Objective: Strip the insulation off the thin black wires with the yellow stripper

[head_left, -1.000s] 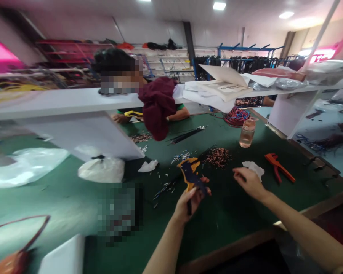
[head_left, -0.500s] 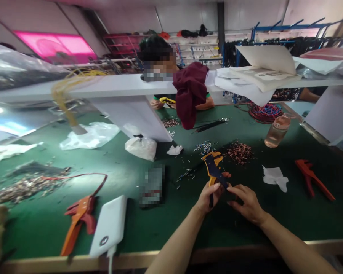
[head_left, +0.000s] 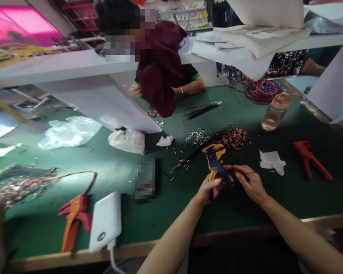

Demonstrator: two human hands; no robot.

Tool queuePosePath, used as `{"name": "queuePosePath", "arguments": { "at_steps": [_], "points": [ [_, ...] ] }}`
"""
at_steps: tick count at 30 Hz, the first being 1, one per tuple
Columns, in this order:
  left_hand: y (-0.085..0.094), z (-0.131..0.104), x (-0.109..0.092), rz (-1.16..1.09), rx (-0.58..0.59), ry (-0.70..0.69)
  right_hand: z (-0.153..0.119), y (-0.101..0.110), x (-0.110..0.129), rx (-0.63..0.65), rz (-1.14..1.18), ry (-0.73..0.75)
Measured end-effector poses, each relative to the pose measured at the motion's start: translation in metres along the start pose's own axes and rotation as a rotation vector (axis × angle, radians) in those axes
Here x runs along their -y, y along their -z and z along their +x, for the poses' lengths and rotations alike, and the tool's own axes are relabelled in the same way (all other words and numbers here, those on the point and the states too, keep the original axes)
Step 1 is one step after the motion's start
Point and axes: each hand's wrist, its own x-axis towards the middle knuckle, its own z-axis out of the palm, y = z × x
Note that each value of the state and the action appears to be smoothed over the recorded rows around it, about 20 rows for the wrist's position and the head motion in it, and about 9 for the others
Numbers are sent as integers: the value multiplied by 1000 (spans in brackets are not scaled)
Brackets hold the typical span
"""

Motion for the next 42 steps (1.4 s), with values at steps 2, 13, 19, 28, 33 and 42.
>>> {"name": "queuePosePath", "arguments": {
  "at_steps": [2,13,19,28,33,42],
  "points": [
    [1,-1,0,9,23,7,2,2,-1,1,24,-14],
    [1,1,2,50,33,-19,8,13,5,-242,-6,-88],
    [-5,1,7,98,15,8,7,16,17,-202,-138,180],
    [-3,-8,10,125,70,105,6,18,27,-194,-149,297],
    [-5,-9,9,143,80,133,5,18,28,-168,-145,314],
    [-9,-8,5,172,70,106,4,16,27,-143,-223,346]
  ]
}}
